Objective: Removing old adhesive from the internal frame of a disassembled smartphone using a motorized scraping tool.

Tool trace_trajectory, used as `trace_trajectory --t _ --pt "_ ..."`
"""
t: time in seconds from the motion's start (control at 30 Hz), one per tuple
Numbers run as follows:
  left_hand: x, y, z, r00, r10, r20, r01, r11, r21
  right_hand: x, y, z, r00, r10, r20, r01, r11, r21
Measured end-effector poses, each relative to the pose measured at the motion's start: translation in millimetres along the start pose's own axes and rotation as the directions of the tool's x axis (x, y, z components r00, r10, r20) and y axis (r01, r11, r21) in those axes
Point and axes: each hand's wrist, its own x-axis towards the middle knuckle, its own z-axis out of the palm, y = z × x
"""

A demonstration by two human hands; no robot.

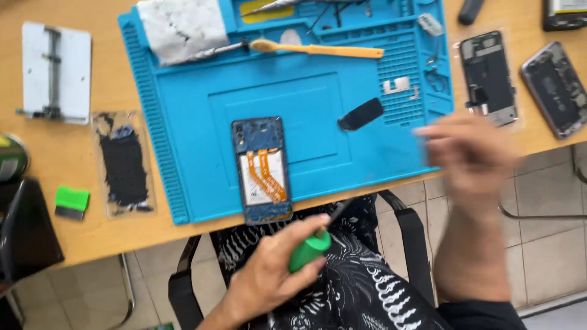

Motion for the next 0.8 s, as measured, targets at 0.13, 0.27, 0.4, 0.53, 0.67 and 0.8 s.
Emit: trace_trajectory --t 0.13,0.27,0.4,0.53,0.67,0.8 --pt "-22.0 -5.9 -31.0 0.958 -0.038 -0.285 0.058 0.997 0.06 11.1 -30.7 98.9 0.855 -0.114 0.506 0.144 0.989 -0.02" --pt "-30.2 -10.6 -66.7 0.884 -0.105 -0.455 0.3 0.873 0.383 13.1 -12.6 144.3 0.795 -0.235 0.56 0.337 0.938 -0.084" --pt "-18.7 -1.2 -87.2 0.802 -0.225 -0.554 0.499 0.761 0.414 16.3 -11.2 156.0 0.812 -0.26 0.522 0.333 0.942 -0.049" --pt "-2.1 -11.3 -101.8 0.816 -0.142 -0.56 0.474 0.719 0.508 15.6 -4.3 152.5 0.87 -0.242 0.43 0.269 0.963 0.0" --pt "15.8 -35.6 -113.1 0.838 -0.153 -0.524 0.498 0.61 0.617 13.3 -0.7 144.6 0.899 -0.08 0.431 0.015 0.988 0.153" --pt "18.2 -46.3 -114.8 0.843 0.027 -0.536 0.472 0.438 0.765 -5.2 -8.5 143.0 0.86 -0.06 0.507 -0.036 0.984 0.177"
